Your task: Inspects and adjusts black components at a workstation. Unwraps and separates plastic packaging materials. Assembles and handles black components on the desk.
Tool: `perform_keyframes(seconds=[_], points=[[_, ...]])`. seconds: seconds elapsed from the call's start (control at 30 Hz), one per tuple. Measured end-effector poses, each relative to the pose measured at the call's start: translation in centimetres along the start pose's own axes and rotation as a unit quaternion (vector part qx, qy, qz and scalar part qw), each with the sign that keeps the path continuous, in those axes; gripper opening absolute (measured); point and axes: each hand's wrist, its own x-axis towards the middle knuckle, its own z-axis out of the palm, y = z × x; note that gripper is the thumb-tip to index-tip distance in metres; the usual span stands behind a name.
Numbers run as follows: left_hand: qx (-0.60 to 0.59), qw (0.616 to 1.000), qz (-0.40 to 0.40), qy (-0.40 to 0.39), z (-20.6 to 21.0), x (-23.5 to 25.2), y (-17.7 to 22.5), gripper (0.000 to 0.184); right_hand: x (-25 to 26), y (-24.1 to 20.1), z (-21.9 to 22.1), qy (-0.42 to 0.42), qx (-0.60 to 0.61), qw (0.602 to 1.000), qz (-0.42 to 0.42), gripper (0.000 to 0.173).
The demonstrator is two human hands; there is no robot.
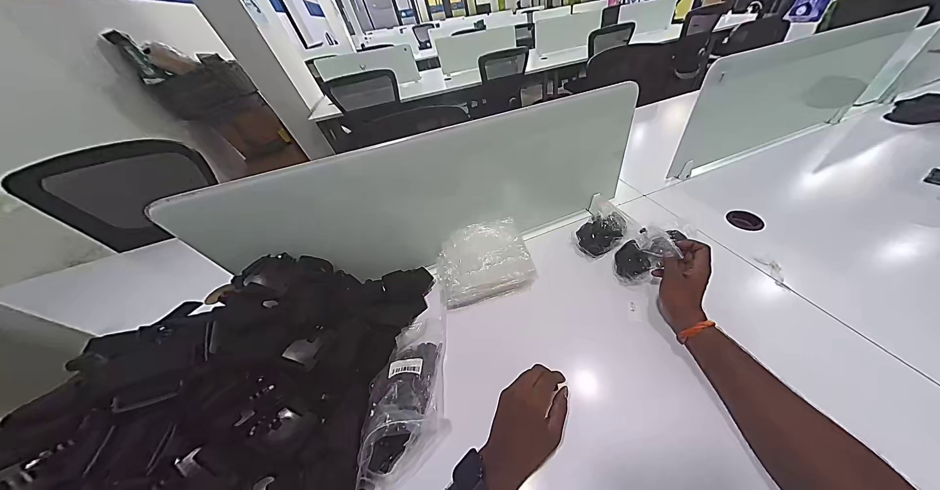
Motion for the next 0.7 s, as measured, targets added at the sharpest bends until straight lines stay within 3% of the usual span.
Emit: perform_keyframes(seconds=[0.1, 0.2, 0.3, 0.43, 0.53, 0.7], points=[[-0.022, 1.0, -0.002, 0.014, 0.0, -0.1, -0.3, 0.018, -1.3, -1.1, 0.0, -0.019, -0.049, 0.994, -0.095, 0.031], [-0.046, 0.998, 0.004, 0.039, -0.2, 0.1, -0.2, 0.017, -3.9, -2.0, -0.1, -0.083, -0.145, 0.959, -0.229, 0.03], [-0.12, 0.99, -0.039, 0.068, -0.5, 0.6, -0.2, 0.016, -7.2, -2.7, 1.1, -0.181, -0.138, 0.9, -0.371, 0.011], [-0.301, 0.935, -0.178, 0.053, -1.0, 1.3, -0.9, 0.025, -11.7, -4.2, 2.6, -0.377, -0.152, 0.775, -0.484, 0.019], [-0.386, 0.891, -0.235, 0.051, -1.2, 1.6, -1.3, 0.026, -12.6, -4.3, 3.2, -0.458, -0.097, 0.717, -0.517, 0.019], [-0.403, 0.863, -0.294, 0.083, -1.2, 2.2, -1.0, 0.019, -13.7, -5.0, 2.9, -0.495, -0.067, 0.697, -0.514, 0.014]])
